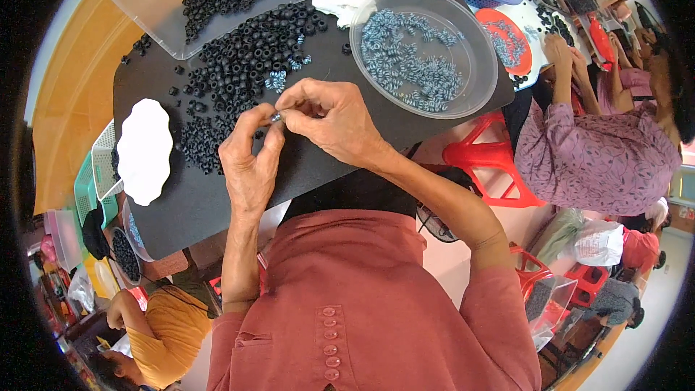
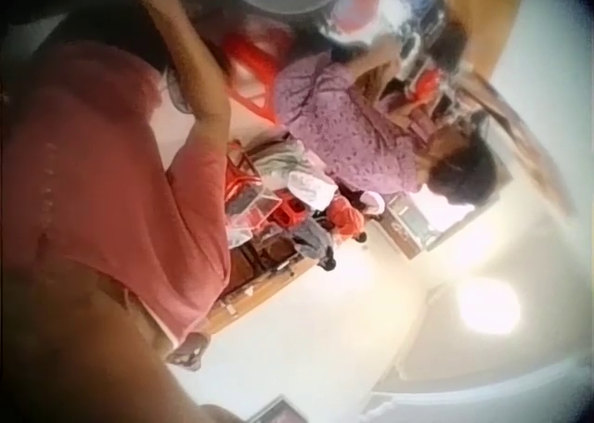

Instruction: The person sorts small black plastic components and blue beads by hand on a table.

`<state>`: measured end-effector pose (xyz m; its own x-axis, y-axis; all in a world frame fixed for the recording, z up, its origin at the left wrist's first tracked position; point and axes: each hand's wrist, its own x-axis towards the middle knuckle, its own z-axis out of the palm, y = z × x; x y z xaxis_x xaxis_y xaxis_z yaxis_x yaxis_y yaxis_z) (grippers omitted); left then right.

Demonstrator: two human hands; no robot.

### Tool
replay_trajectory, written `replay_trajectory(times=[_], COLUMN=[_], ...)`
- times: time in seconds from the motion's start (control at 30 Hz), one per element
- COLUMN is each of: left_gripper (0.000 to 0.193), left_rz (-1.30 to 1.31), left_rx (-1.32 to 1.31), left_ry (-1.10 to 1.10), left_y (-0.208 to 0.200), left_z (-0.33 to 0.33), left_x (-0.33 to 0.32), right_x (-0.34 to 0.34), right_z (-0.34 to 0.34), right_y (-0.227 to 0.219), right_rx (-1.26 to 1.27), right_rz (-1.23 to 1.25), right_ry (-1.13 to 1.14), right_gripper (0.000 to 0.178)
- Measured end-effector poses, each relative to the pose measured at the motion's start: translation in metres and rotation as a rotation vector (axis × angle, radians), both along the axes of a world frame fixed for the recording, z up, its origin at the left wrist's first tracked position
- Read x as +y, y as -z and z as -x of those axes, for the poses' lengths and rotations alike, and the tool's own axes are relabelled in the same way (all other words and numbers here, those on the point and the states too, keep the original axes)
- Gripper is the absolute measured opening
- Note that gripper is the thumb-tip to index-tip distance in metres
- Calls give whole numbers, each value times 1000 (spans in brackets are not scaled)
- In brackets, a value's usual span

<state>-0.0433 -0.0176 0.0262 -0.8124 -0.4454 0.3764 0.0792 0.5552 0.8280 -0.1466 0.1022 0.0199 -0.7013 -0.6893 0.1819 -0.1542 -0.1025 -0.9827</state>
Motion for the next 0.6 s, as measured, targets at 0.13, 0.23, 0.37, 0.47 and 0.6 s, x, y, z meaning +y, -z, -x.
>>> replay_trajectory(times=[0.13, 0.23, 0.37, 0.47, 0.6], left_gripper=[19, 18, 12, 11, 16], left_rz=[71, -17, -165, -290, -521], left_rx=[32, -47, -110, -105, -141], left_ry=[31, 49, 92, 137, 249], left_y=[2, -1, -3, 0, 4], left_z=[1, 0, 0, 1, 4], left_x=[0, 0, -1, -3, -9], right_x=[3, 2, 1, 2, 5], right_z=[0, 0, -1, -3, 0], right_y=[-1, 8, 16, 15, 15], right_rx=[-8, -55, -67, -63, -27], right_rz=[-35, 26, 63, 98, 59], right_ry=[17, 24, 27, 24, -4], right_gripper=[7, 7, 8, 8, 8])
